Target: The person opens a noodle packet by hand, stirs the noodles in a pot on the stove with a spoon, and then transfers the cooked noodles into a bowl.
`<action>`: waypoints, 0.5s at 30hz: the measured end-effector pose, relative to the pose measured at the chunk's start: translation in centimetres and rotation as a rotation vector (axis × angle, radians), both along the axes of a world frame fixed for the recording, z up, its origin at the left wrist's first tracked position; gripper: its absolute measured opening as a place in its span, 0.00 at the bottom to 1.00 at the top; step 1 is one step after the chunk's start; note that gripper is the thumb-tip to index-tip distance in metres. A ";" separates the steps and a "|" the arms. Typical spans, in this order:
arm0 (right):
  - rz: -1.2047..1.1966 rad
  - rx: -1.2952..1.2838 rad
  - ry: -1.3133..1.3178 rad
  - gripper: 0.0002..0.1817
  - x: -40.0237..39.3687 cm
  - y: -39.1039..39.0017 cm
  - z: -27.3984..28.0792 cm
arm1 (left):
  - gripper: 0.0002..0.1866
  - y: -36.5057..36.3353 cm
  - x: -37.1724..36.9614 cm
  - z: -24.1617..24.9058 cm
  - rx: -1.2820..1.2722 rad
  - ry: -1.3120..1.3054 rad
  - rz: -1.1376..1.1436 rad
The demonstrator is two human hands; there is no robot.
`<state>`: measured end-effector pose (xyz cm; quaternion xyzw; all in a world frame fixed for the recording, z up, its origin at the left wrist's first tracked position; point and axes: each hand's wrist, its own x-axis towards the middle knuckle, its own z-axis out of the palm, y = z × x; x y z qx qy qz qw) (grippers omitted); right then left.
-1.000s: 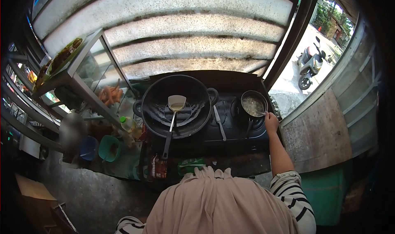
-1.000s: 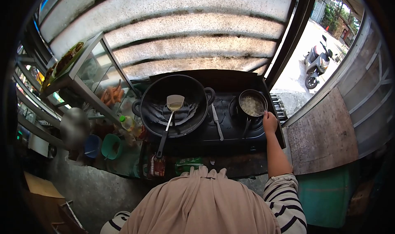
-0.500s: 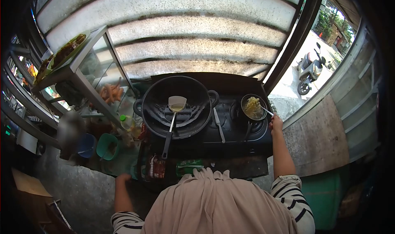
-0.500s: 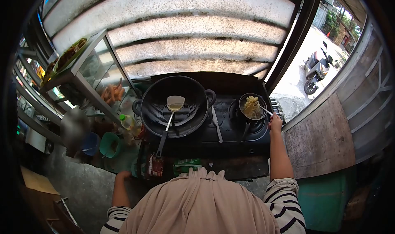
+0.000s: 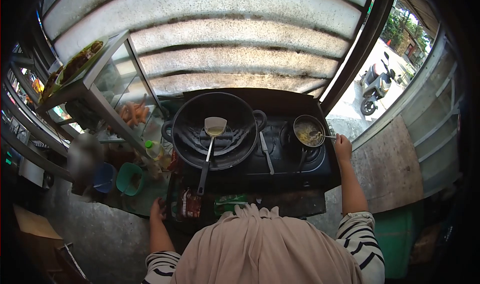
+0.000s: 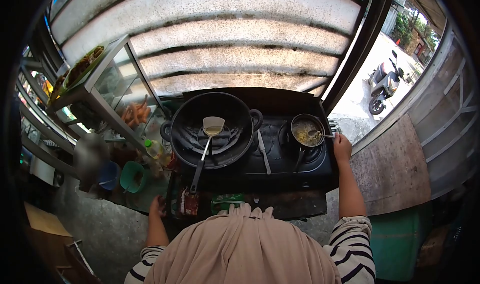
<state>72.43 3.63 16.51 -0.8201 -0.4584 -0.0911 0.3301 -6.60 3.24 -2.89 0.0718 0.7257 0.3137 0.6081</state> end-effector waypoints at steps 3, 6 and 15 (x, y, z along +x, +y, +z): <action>0.012 -0.082 -0.230 0.18 -3.1 -0.5 4.2 | 0.22 0.1 0.5 -0.3 -0.015 0.027 -0.006; 0.083 -0.121 -0.378 0.17 -4.0 -0.5 3.8 | 0.23 -0.3 -0.1 -1.0 -0.001 0.032 0.010; 0.129 -0.127 0.057 0.22 -3.4 1.7 -5.2 | 0.23 -0.8 -0.8 -1.4 -0.012 -0.030 0.155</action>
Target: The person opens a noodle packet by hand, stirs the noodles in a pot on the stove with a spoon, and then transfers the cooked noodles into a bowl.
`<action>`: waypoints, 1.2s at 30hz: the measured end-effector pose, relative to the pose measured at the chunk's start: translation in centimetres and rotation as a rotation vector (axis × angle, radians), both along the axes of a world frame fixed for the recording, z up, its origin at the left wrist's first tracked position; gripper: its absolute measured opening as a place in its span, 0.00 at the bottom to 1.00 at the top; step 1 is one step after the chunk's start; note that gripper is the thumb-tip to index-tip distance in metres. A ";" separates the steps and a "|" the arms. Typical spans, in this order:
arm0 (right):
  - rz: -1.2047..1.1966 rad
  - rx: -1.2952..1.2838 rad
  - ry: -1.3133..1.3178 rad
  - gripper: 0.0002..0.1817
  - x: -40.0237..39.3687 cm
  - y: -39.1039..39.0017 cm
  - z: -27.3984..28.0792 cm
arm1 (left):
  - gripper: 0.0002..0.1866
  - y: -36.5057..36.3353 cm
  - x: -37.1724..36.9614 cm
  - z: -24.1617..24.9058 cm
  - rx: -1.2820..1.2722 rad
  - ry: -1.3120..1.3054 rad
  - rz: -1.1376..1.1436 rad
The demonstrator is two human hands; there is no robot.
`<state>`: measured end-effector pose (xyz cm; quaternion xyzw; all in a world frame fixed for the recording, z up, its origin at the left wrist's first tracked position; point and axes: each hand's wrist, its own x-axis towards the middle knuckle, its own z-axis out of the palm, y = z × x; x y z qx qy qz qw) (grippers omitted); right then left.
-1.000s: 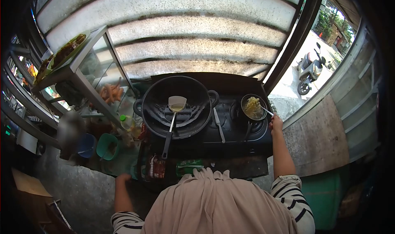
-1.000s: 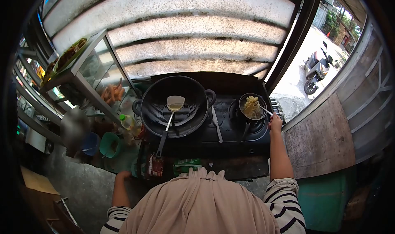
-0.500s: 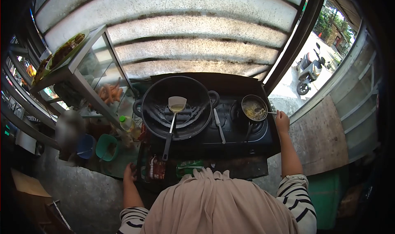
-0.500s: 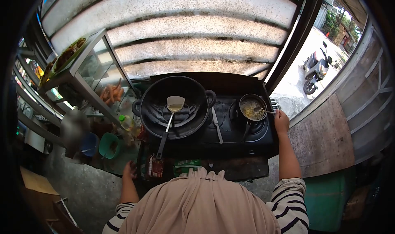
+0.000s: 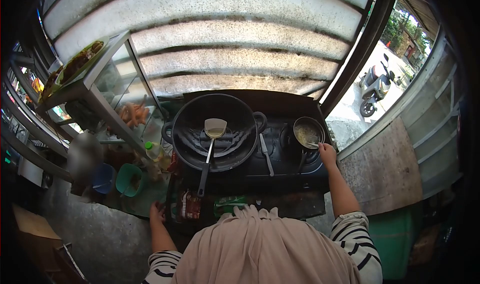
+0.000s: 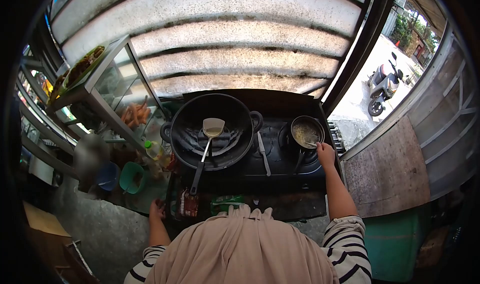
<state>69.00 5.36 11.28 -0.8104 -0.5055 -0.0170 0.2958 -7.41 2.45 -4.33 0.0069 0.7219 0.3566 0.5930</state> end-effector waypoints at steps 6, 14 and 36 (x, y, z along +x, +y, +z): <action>-0.187 -0.013 1.052 0.20 1.0 -0.4 -0.7 | 0.23 0.1 -0.2 -0.8 0.020 -0.011 -0.024; -0.234 0.185 1.358 0.17 2.4 -1.3 1.7 | 0.24 0.1 -0.1 -0.6 0.004 -0.018 -0.041; -0.053 0.071 -0.437 0.17 -2.0 -0.7 10.3 | 0.24 0.1 -0.2 -2.1 0.073 0.026 -0.057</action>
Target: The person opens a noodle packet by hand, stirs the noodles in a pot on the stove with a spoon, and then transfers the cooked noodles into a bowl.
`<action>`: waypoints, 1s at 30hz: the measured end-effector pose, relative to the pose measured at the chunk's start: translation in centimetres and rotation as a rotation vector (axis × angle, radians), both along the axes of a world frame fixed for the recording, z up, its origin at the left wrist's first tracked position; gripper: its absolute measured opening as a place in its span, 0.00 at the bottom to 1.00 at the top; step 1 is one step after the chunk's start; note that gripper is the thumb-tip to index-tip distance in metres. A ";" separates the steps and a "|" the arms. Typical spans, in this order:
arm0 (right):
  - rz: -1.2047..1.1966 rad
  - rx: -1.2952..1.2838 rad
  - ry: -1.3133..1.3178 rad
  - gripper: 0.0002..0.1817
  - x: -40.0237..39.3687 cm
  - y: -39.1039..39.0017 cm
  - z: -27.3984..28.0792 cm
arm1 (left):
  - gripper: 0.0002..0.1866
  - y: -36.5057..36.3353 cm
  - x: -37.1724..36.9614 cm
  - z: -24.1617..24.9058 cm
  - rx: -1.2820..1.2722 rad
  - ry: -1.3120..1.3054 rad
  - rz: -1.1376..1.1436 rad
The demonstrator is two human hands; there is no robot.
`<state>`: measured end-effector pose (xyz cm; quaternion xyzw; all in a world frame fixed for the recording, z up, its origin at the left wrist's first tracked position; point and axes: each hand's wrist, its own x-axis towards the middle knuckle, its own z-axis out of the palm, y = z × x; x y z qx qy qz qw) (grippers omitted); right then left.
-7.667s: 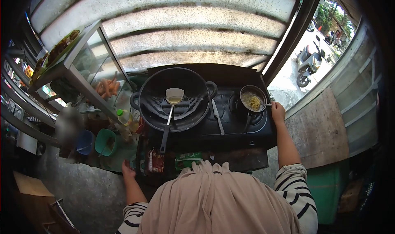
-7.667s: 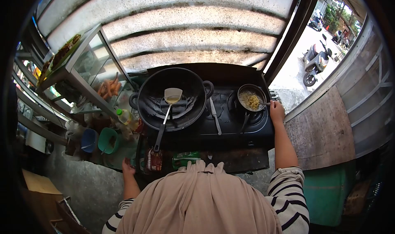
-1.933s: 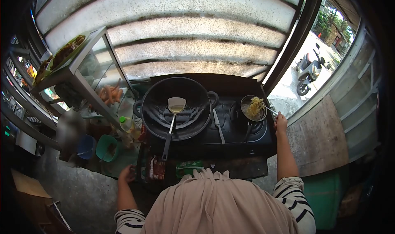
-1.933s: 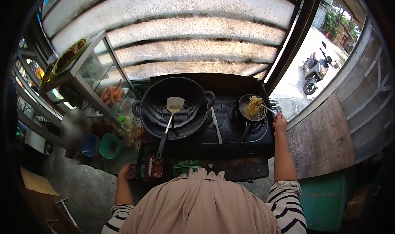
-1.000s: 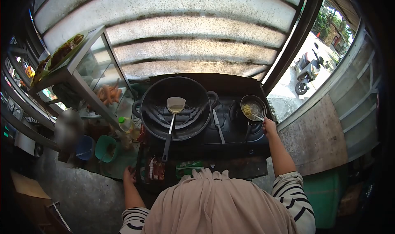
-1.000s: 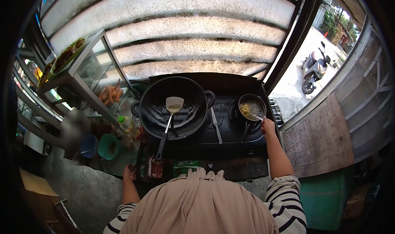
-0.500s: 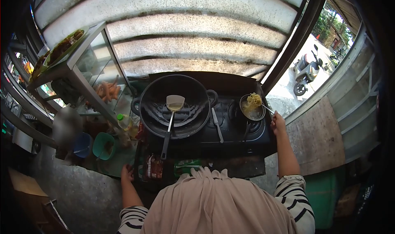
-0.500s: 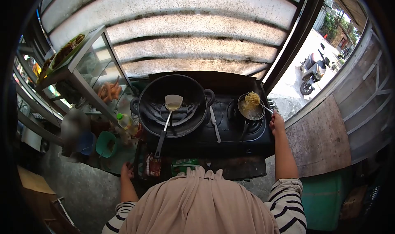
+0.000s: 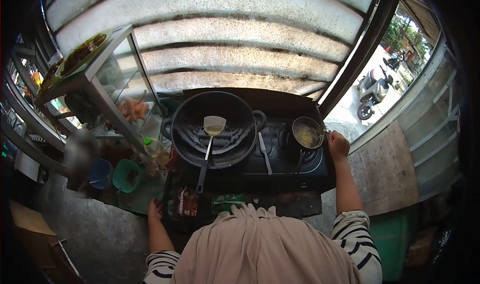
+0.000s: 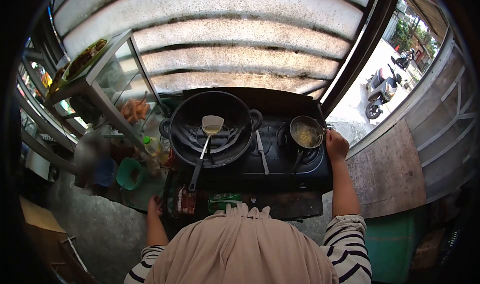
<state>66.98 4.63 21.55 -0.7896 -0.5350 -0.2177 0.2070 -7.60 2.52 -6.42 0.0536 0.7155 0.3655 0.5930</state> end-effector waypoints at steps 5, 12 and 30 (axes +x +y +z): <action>0.083 -0.063 0.010 0.17 -2.0 0.7 -3.0 | 0.24 -0.1 0.3 0.9 -0.003 -0.013 0.022; -0.040 -0.029 0.407 0.21 2.9 2.7 -11.7 | 0.24 -0.3 0.3 0.8 0.001 -0.012 0.033; -0.093 0.293 1.873 0.17 6.4 -0.9 -5.5 | 0.21 0.2 0.6 1.4 -0.019 -0.017 0.046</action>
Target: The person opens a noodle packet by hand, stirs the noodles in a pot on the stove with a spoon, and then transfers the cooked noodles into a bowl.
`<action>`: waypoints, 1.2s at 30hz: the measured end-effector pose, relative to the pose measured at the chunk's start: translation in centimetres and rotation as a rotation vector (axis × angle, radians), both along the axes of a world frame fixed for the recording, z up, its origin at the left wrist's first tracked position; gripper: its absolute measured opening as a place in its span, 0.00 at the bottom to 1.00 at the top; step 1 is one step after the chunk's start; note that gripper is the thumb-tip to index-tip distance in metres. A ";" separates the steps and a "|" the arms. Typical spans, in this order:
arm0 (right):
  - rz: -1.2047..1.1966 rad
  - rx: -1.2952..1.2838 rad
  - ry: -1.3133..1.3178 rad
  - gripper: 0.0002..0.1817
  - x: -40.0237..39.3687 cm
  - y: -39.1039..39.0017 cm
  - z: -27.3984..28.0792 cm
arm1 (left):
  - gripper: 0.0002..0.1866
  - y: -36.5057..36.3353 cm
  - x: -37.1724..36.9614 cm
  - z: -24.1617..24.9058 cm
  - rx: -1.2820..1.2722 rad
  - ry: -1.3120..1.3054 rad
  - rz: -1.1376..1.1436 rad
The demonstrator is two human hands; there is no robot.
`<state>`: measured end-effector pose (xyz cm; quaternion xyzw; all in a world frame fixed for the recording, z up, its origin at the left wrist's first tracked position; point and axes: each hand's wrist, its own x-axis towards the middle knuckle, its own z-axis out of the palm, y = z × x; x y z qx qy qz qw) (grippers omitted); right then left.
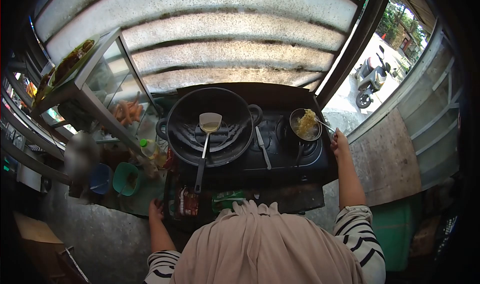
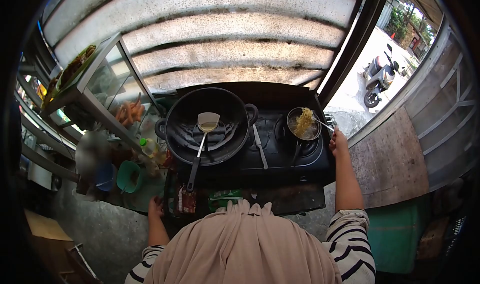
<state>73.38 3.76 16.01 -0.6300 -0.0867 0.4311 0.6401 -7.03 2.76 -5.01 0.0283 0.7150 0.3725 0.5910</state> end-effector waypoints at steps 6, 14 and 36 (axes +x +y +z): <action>-0.007 0.002 -0.088 0.17 -0.4 -0.6 0.2 | 0.21 0.3 -0.2 -0.2 -0.036 -0.009 -0.004; -0.011 -0.178 -1.587 0.19 -2.6 -0.1 1.8 | 0.24 0.0 -0.1 -0.1 -0.021 -0.015 -0.011; 0.378 -0.269 -1.910 0.17 -5.1 2.2 5.6 | 0.24 -0.8 0.1 -0.6 0.114 -0.050 0.029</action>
